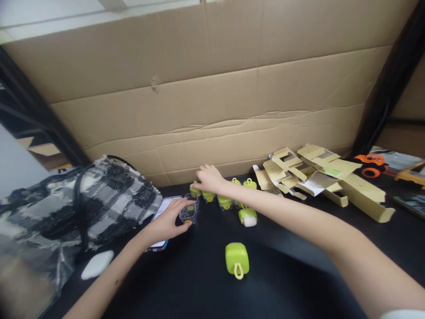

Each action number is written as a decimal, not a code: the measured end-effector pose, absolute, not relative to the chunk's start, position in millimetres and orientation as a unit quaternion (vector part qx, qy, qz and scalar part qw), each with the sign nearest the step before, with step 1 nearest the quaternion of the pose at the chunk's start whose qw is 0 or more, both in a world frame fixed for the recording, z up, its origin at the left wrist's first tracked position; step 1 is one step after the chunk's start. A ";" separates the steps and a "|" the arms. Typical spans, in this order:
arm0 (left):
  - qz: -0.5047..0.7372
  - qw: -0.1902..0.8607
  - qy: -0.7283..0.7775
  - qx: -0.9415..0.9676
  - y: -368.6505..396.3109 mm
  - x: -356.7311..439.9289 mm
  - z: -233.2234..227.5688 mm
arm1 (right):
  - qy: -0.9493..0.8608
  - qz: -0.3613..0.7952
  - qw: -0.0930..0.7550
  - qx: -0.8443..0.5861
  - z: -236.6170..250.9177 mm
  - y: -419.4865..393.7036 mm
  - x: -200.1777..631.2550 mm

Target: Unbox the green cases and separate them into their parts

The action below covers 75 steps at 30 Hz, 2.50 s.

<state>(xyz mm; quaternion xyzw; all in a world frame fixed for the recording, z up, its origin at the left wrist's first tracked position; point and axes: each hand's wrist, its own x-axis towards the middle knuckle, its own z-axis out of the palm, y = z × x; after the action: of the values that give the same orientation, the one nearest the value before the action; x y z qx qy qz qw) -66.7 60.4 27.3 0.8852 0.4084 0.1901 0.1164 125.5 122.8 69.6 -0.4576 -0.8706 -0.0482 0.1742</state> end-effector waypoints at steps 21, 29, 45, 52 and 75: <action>0.262 0.147 0.412 0.860 87.6 -58.3 35.8 | -0.830 0.071 0.338 -0.439 95.5 34.8 187.6; 0.273 0.378 0.358 0.809 6.1 -26.2 27.8 | -0.883 0.063 0.277 -0.375 63.3 6.1 178.8; 0.214 0.233 0.453 0.834 11.3 -29.0 24.7 | -0.871 0.007 0.289 -0.397 70.3 15.4 190.2; 0.223 0.062 0.443 0.866 36.9 -50.6 24.6 | -0.914 -0.012 0.101 -0.392 85.1 20.5 210.6; 0.215 0.072 0.431 0.873 64.5 -68.3 16.3 | -0.902 -0.080 0.102 -0.412 71.8 121.0 158.4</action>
<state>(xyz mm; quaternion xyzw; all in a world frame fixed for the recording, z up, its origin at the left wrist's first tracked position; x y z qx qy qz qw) -68.3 64.5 16.3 0.8731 0.4314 0.2151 0.0725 158.4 121.0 71.8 -0.4124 -0.9017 -0.0805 0.1022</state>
